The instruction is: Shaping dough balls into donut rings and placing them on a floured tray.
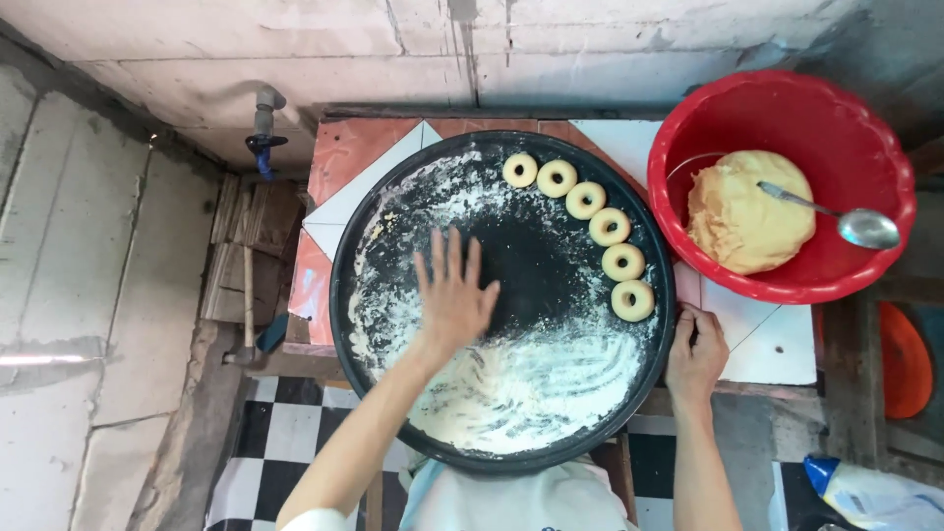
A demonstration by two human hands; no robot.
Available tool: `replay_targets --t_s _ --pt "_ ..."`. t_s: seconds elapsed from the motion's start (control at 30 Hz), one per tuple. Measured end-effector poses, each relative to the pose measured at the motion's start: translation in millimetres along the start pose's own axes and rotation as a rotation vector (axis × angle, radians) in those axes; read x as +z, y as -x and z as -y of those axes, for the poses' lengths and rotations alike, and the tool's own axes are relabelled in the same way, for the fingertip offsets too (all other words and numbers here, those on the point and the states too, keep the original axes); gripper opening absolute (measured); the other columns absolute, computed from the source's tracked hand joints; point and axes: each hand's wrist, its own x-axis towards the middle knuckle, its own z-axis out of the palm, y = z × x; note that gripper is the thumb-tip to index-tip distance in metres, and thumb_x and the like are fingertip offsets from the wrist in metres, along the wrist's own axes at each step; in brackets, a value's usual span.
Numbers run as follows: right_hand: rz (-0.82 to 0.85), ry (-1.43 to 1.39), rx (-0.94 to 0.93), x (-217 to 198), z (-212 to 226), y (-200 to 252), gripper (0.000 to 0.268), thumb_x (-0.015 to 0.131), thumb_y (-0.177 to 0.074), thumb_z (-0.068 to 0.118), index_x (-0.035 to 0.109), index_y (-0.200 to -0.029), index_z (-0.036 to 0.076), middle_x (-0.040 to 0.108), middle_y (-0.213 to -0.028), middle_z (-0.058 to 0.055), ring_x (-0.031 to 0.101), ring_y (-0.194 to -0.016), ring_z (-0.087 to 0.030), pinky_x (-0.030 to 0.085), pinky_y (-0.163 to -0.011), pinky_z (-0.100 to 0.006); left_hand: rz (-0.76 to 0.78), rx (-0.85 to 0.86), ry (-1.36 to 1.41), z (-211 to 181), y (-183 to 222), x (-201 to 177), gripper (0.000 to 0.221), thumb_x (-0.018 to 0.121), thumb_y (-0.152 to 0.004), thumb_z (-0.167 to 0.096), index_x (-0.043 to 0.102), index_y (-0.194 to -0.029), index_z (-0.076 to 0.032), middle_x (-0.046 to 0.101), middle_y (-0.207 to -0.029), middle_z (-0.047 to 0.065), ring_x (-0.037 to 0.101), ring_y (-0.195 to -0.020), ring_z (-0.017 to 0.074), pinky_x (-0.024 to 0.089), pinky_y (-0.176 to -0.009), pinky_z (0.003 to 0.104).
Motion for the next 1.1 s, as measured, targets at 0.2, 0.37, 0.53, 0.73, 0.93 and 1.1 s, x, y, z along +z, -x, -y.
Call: replay_targets --t_s 0.2,0.37,0.53,0.73,0.93,1.1 --pt "-0.028 -0.015 0.002 1 3 1 0.021 0.054 -0.110 0.010 0.071 -0.119 0.003 0.065 -0.104 -0.022 0.063 -0.103 -0.044 0.049 -0.092 -0.050 0.170 0.324 0.228 -92 14 3 0.059 0.022 -0.104 -0.036 0.026 -0.160 -0.016 0.005 -0.169 0.019 -0.008 -0.155 0.0401 -0.006 -0.117 0.067" --pt "-0.040 -0.011 0.000 2 -5 3 0.022 0.052 -0.111 0.012 0.071 -0.121 0.005 0.065 -0.105 -0.019 0.063 -0.102 -0.040 0.050 -0.090 -0.048 0.110 0.091 0.252 -38 -63 -4 0.077 0.058 -0.092 -0.062 0.042 -0.154 -0.020 0.027 -0.164 0.019 0.022 -0.149 0.0496 0.013 -0.117 0.070" --pt "-0.018 -0.001 -0.007 0 2 -2 0.021 0.053 -0.111 0.011 0.071 -0.119 0.003 0.064 -0.103 -0.023 0.063 -0.101 -0.044 0.049 -0.090 -0.052 0.141 -0.019 0.107 -1 13 -5 0.066 0.041 -0.099 -0.047 0.039 -0.155 -0.010 0.023 -0.163 0.026 0.015 -0.149 0.0510 0.014 -0.115 0.068" --pt "-0.030 -0.010 -0.019 0 5 -1 0.021 0.053 -0.111 0.009 0.070 -0.119 0.002 0.064 -0.103 -0.023 0.063 -0.101 -0.044 0.049 -0.090 -0.050 0.035 0.274 0.274 -93 21 17 0.069 0.032 -0.098 -0.055 0.039 -0.155 -0.017 0.015 -0.167 0.014 0.003 -0.154 0.0464 0.004 -0.117 0.069" --pt "-0.049 -0.012 -0.043 2 -3 1 0.020 0.053 -0.111 0.008 0.071 -0.119 0.002 0.064 -0.102 -0.022 0.064 -0.100 -0.043 0.050 -0.090 -0.049 0.087 0.054 0.169 -25 -42 -16 0.072 0.054 -0.092 -0.058 0.051 -0.145 -0.010 0.040 -0.155 0.021 0.024 -0.149 0.0463 0.017 -0.115 0.068" --pt "-0.032 -0.012 -0.020 2 -3 -2 0.020 0.054 -0.111 0.009 0.071 -0.119 0.002 0.065 -0.102 -0.021 0.064 -0.100 -0.042 0.049 -0.091 -0.049 0.401 -0.044 0.096 -17 18 -36 0.065 0.021 -0.104 -0.039 0.024 -0.159 -0.004 0.007 -0.168 0.022 0.000 -0.155 0.0416 0.002 -0.121 0.061"
